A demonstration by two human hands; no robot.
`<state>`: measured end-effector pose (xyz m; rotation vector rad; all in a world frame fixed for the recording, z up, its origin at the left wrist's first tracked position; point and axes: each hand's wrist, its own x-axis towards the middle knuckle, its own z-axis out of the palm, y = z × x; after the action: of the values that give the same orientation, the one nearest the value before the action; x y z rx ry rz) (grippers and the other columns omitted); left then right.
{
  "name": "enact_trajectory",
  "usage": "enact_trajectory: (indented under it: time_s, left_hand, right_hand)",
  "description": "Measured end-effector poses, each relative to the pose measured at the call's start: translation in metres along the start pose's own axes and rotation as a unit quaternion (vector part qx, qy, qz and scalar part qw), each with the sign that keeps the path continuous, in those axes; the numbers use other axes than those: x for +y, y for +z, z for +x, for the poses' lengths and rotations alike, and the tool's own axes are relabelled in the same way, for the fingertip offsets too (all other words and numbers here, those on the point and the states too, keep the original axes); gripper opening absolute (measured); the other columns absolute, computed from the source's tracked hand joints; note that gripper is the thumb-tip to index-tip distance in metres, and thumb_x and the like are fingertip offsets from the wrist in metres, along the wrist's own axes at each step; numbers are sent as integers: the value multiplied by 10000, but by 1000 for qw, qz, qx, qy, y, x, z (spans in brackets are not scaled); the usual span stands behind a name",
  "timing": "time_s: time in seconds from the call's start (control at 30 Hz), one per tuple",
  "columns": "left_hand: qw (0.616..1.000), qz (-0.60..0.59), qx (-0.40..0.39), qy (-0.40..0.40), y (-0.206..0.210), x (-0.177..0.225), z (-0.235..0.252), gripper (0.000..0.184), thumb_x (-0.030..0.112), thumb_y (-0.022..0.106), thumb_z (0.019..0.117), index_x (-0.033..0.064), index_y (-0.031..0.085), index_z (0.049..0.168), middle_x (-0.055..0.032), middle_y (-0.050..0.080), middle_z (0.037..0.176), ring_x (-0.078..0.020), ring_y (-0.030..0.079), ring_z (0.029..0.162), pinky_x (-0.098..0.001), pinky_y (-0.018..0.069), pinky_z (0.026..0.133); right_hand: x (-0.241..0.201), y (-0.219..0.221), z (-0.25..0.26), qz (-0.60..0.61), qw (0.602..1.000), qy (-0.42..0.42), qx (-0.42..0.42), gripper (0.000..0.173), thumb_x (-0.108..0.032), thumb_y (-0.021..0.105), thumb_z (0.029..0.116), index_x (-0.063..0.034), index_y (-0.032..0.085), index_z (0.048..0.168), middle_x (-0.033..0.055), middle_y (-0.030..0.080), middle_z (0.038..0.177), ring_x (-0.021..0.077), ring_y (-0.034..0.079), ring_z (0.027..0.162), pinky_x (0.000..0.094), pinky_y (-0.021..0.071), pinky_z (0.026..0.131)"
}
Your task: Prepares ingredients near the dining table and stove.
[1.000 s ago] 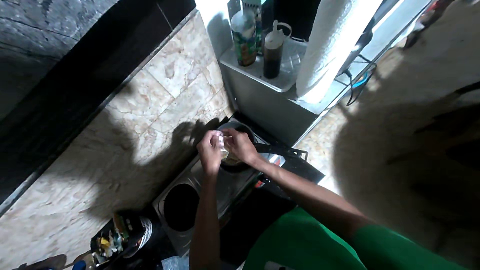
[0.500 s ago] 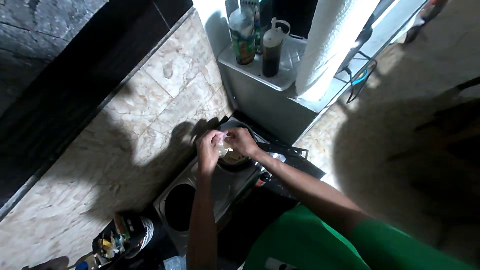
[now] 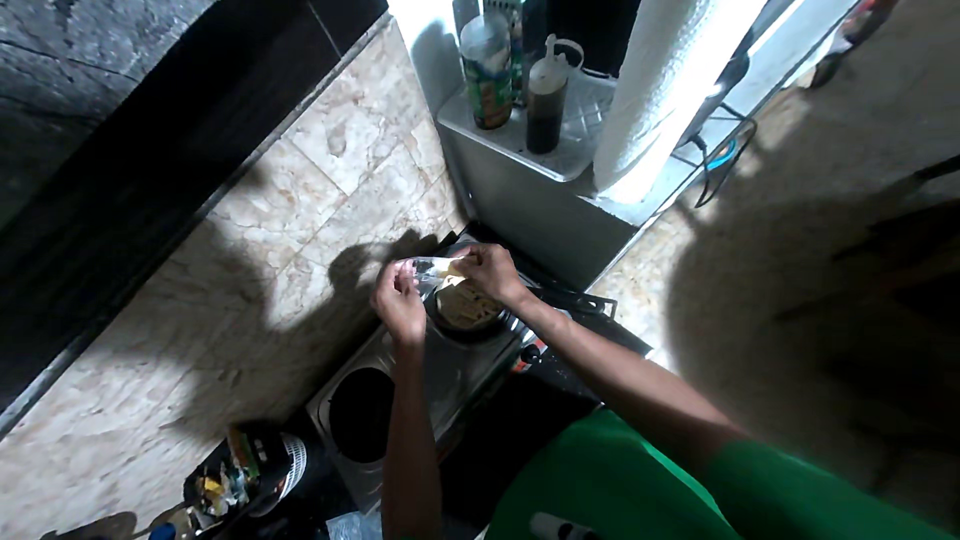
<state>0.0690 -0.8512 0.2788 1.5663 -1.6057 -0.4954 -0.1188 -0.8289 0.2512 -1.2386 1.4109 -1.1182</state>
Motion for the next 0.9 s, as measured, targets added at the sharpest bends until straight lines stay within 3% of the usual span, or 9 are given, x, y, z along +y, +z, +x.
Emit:
enact_trajectory:
  time_s: [0.13, 0.3, 0.4, 0.47, 0.57, 0.7, 0.9]
  left_hand:
    - [999, -30, -27, 26, 5, 5, -2, 222, 218, 512, 1084, 70, 649, 1177, -65, 716, 1048, -142, 705, 855, -353, 614, 763]
    - [992, -32, -107, 54, 9, 11, -5, 224, 166, 478, 1090, 47, 608, 1228, -74, 739, 1076, -153, 728, 944, -377, 616, 861]
    - [990, -24, -126, 64, 11, 13, -5, 239, 177, 491, 1085, 40, 599, 1248, -89, 727, 1038, -164, 722, 927, -394, 610, 870]
    - [988, -26, -132, 76, 13, 11, -4, 255, 202, 576, 1055, 50, 591, 1259, -97, 719, 1030, -179, 720, 916, -402, 614, 855]
    - [988, -10, -127, 87, 14, 9, -3, 373, 243, 775, 932, 99, 640, 1249, -59, 726, 997, -151, 711, 870, -367, 614, 807]
    - [990, 64, -100, 71, 10, 9, 0, 158, 251, 730, 966, 116, 742, 1048, -41, 726, 1031, -152, 698, 920, -394, 595, 851]
    - [999, 23, -26, 37, 1, 6, 6, 174, 266, 710, 982, 109, 722, 1055, -41, 716, 996, -141, 690, 867, -387, 599, 814]
  right_hand:
    - [-1, 2, 5, -16, 999, -29, -21, 211, -231, 727, 967, -177, 703, 1169, 77, 722, 967, 232, 678, 727, 469, 584, 646]
    - [4, 5, 11, -22, 998, -32, -57, 338, -168, 782, 897, -183, 683, 1220, 92, 731, 1037, 262, 707, 821, 510, 600, 704]
    - [3, 7, 15, -50, 997, -40, -46, 294, -201, 792, 888, -163, 707, 1167, 103, 725, 975, 276, 699, 789, 522, 589, 673]
    - [4, 6, 16, -68, 995, -55, -41, 230, -203, 785, 902, -137, 722, 1113, 113, 723, 942, 280, 695, 765, 527, 583, 667]
    - [-1, 6, 15, -67, 994, -80, -27, 157, -121, 748, 928, -139, 749, 1084, 92, 739, 971, 258, 703, 800, 520, 581, 711]
    - [2, 5, 10, -92, 993, -72, -28, 125, -190, 752, 944, -158, 761, 1065, 84, 741, 975, 254, 701, 809, 519, 579, 741]
    - [9, 3, 10, -63, 996, -46, -40, 115, -219, 734, 960, -167, 761, 1059, 52, 752, 910, 201, 698, 699, 453, 600, 660]
